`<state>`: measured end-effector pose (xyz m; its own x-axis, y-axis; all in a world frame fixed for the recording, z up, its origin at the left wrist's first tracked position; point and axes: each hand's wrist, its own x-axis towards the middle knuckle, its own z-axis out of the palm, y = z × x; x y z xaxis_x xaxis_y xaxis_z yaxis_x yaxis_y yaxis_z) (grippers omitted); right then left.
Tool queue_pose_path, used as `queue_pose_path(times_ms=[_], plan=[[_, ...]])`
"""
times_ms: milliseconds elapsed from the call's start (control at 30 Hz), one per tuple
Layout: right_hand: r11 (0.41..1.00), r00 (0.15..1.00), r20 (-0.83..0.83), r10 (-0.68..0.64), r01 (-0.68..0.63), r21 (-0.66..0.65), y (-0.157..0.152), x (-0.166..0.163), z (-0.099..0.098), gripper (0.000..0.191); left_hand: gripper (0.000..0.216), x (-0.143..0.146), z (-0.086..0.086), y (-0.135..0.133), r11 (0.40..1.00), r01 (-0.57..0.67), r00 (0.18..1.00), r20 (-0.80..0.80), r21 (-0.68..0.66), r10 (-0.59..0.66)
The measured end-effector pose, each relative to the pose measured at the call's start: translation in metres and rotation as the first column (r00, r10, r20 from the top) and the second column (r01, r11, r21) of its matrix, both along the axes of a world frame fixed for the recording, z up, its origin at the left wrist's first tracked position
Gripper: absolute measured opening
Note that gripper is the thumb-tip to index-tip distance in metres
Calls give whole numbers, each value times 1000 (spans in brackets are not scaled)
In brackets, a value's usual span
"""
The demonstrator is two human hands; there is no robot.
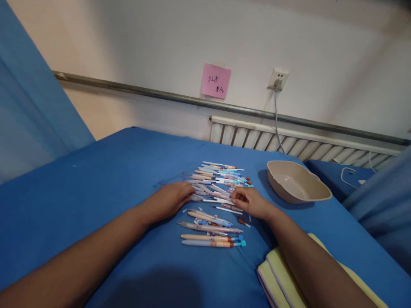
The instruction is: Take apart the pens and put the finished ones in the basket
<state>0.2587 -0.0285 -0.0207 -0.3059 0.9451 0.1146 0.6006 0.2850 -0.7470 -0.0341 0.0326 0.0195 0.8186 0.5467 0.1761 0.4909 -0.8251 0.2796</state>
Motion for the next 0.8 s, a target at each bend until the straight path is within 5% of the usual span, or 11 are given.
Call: queue_pose_path(times_ms=[367,667,800], plan=[[1000,998,54,22,-23,15,-4,-5,2,9,27,-17,-1,12,999,-41,999,9,-2,41],[960,923,380,-51,-60,273,-15,-29,16,14,26,3,-16,-3,1000,1,999,53,-28,1],[959,896,443,21,-143,245,-25,-42,26,15,23,4,-15,-5,999,-33,995,99,25,31]])
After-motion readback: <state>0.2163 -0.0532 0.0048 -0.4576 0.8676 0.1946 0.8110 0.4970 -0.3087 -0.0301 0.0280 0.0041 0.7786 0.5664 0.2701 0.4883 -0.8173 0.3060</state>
